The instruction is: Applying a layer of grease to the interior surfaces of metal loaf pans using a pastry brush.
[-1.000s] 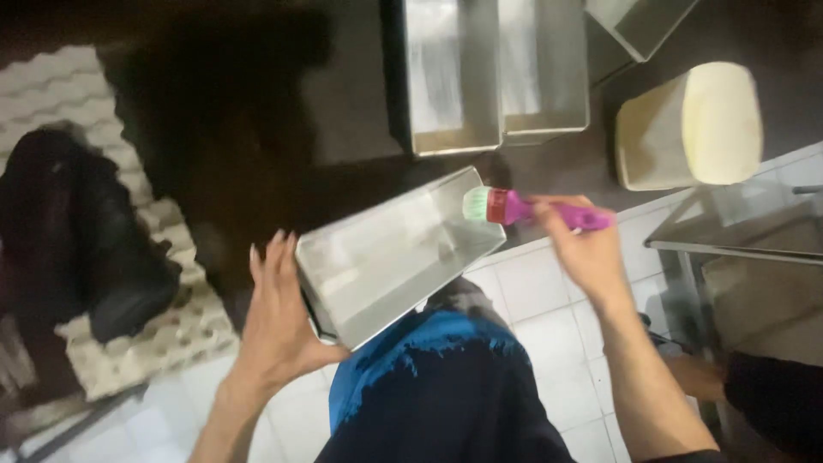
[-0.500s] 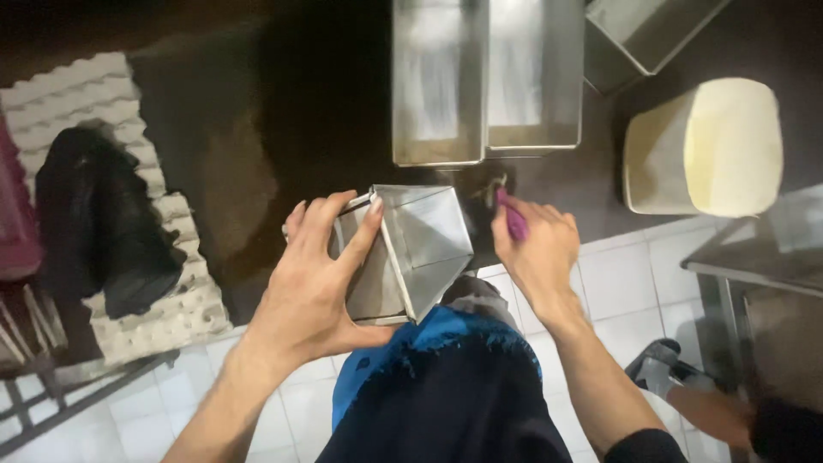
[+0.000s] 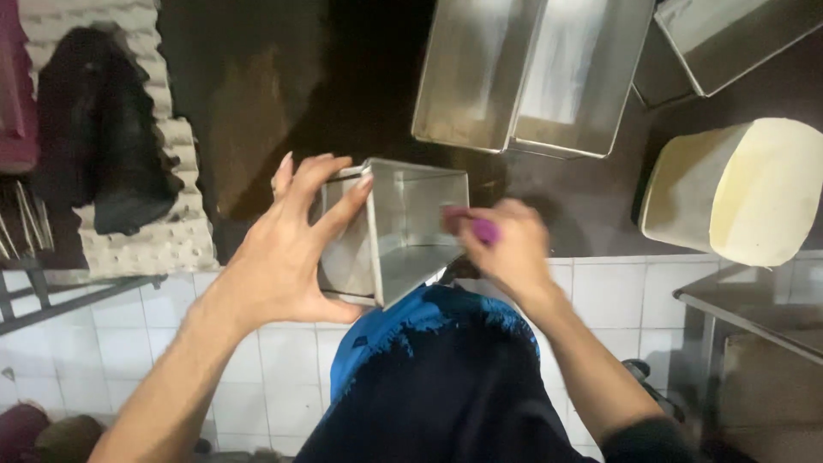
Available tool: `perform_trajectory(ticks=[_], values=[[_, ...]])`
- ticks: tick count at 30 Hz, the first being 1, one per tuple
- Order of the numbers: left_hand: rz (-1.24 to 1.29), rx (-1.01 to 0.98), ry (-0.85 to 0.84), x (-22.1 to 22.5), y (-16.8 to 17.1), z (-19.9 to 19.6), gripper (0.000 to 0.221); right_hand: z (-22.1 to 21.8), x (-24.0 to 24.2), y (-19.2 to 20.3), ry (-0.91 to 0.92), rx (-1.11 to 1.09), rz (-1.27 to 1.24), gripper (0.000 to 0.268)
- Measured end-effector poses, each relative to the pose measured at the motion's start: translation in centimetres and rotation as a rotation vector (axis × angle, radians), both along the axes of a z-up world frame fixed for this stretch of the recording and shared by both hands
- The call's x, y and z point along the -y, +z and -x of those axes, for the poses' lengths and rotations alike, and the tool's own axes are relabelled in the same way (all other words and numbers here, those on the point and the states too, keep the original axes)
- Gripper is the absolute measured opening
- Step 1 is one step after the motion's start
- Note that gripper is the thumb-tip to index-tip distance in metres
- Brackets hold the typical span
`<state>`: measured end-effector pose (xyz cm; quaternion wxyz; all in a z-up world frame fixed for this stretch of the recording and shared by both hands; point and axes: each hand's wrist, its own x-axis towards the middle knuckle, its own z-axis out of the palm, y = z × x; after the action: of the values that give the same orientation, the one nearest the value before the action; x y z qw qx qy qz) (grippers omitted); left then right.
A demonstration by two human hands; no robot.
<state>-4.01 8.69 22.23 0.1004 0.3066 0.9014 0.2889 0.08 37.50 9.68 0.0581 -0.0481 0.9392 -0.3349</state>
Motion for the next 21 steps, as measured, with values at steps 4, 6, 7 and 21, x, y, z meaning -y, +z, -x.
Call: perform_trajectory(ticks=[4,6,7,21], values=[[0.009,-0.031,-0.017,-0.5,0.2,0.0,0.123,1.2,1.1,-6.4,0.071,0.377,-0.109,0.027],[-0.005,-0.035,0.006,0.1,-0.3,-0.5,0.124,0.3,0.1,-1.8,0.106,0.160,-0.196,0.026],[-0.019,-0.037,0.022,0.4,-0.6,-0.7,0.124,0.1,-0.4,0.4,0.132,-0.057,-0.275,0.027],[-0.132,-0.083,0.010,2.8,-1.4,-0.8,0.126,1.1,3.4,-0.5,0.038,-0.063,-0.047,0.023]])
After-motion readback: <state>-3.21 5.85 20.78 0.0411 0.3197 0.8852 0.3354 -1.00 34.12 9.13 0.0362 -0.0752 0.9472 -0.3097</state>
